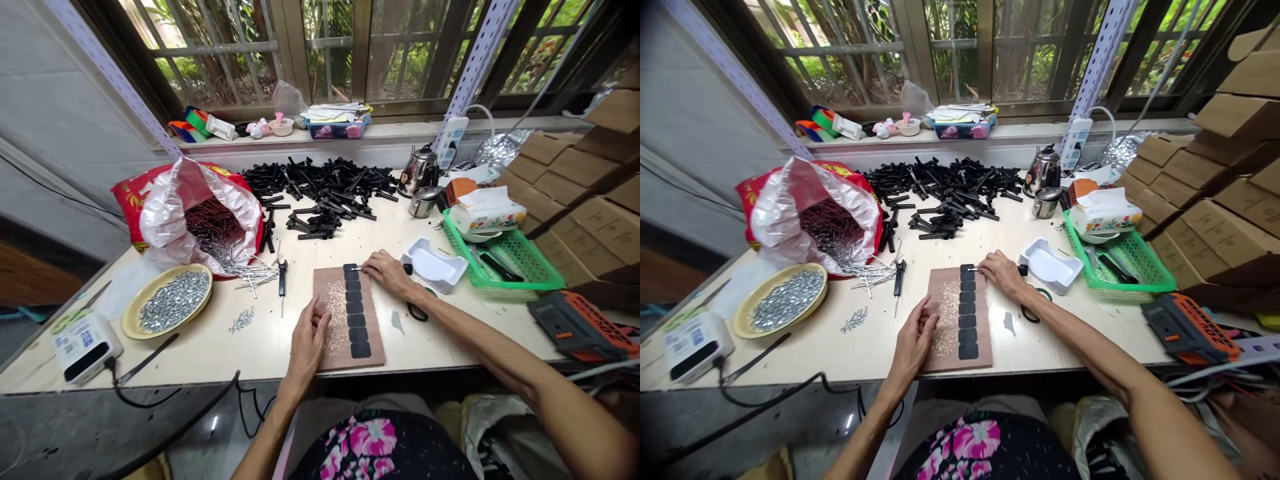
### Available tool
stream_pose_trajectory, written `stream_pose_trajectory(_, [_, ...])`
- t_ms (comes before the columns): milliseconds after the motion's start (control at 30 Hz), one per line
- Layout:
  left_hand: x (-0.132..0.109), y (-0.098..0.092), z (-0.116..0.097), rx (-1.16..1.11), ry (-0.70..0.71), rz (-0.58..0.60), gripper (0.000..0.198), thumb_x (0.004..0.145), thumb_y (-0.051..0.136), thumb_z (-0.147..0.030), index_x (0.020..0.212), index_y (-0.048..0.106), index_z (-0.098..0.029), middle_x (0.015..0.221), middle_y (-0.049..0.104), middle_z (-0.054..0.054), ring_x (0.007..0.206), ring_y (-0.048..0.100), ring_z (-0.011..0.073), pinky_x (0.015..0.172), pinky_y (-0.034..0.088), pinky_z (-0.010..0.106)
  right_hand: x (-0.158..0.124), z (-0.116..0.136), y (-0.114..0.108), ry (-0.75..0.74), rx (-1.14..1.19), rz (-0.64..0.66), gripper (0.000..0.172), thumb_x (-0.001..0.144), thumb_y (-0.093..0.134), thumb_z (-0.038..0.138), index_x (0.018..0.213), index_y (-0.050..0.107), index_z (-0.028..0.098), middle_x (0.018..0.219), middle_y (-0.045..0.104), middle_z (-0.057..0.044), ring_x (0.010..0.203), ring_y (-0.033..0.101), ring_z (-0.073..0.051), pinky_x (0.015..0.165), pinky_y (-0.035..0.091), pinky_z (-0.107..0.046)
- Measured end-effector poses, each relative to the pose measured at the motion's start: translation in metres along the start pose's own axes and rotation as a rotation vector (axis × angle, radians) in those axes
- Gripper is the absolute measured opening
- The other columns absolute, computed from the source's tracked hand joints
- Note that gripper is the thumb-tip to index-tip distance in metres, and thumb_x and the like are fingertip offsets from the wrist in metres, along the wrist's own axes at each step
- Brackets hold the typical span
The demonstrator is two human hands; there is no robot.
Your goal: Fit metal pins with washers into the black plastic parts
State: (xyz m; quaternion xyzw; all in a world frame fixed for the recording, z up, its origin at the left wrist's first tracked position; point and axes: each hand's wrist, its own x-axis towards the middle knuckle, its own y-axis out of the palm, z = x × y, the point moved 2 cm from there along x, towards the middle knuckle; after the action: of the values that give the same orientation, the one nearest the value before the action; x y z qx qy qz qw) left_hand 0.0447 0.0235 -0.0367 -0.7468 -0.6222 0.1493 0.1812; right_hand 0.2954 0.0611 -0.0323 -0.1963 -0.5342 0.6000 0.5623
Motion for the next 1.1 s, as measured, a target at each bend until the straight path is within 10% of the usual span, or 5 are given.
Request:
stream_pose_trajectory(167, [-0.003, 0.01, 0.005, 0.13, 0.075, -0.109, 0.048, 0.092, 0.038, -0.036, 0.134, 0.043, -0.014, 0.108, 0.061, 0.013, 0.094, 0.059, 0.0201, 0.088, 0.046, 0.038, -0.022, 0.023, 0.002, -0.479, 0.025, 0.18, 0.026, 0.097, 0.038, 0.017, 0.092, 0.064, 0.016, 0.081, 0.061, -0.003, 0.076, 0.05, -0.014, 0.065, 0.043, -0.026])
stream_pose_trajectory(333, [-0.003, 0.016, 0.009, 0.205, 0.102, -0.139, 0.046, 0.094, 0.033, -0.033, 0.136, 0.039, -0.015, 0.113, 0.06, 0.014, 0.096, 0.06, 0.021, 0.086, 0.047, 0.039, -0.011, 0.015, -0.006, -0.245, 0.006, 0.007, 0.036, 0.098, 0.03, 0.021, 0.087, 0.063, 0.012, 0.078, 0.059, -0.005, 0.075, 0.052, -0.014, 0.062, 0.045, -0.025])
stream_pose_trajectory(500, [-0.003, 0.018, 0.008, 0.276, 0.148, -0.148, 0.046, 0.094, 0.032, -0.031, 0.136, 0.04, -0.013, 0.112, 0.06, 0.015, 0.095, 0.06, 0.0214, 0.085, 0.048, 0.038, -0.024, 0.029, -0.002, -0.578, 0.094, 0.182, 0.027, 0.096, 0.037, 0.014, 0.093, 0.063, 0.016, 0.084, 0.061, -0.002, 0.078, 0.053, -0.012, 0.065, 0.047, -0.024])
stream_pose_trajectory(933, [-0.001, 0.021, 0.006, 0.319, 0.186, -0.172, 0.045, 0.093, 0.033, -0.029, 0.135, 0.041, -0.015, 0.103, 0.063, 0.013, 0.088, 0.062, 0.0209, 0.082, 0.05, 0.038, -0.043, 0.042, 0.0, -0.397, 0.115, 0.209, 0.032, 0.098, 0.033, 0.021, 0.087, 0.063, 0.015, 0.08, 0.058, -0.006, 0.079, 0.048, -0.015, 0.069, 0.04, -0.026])
stream_pose_trajectory(1100, [-0.002, 0.022, 0.005, 0.317, 0.187, -0.168, 0.046, 0.094, 0.033, -0.028, 0.136, 0.038, -0.014, 0.104, 0.062, 0.013, 0.082, 0.062, 0.0186, 0.081, 0.05, 0.037, -0.077, 0.031, -0.058, -0.178, 0.274, 0.35, 0.03, 0.096, 0.039, 0.033, 0.092, 0.065, 0.017, 0.085, 0.06, -0.007, 0.083, 0.054, -0.015, 0.075, 0.041, -0.026])
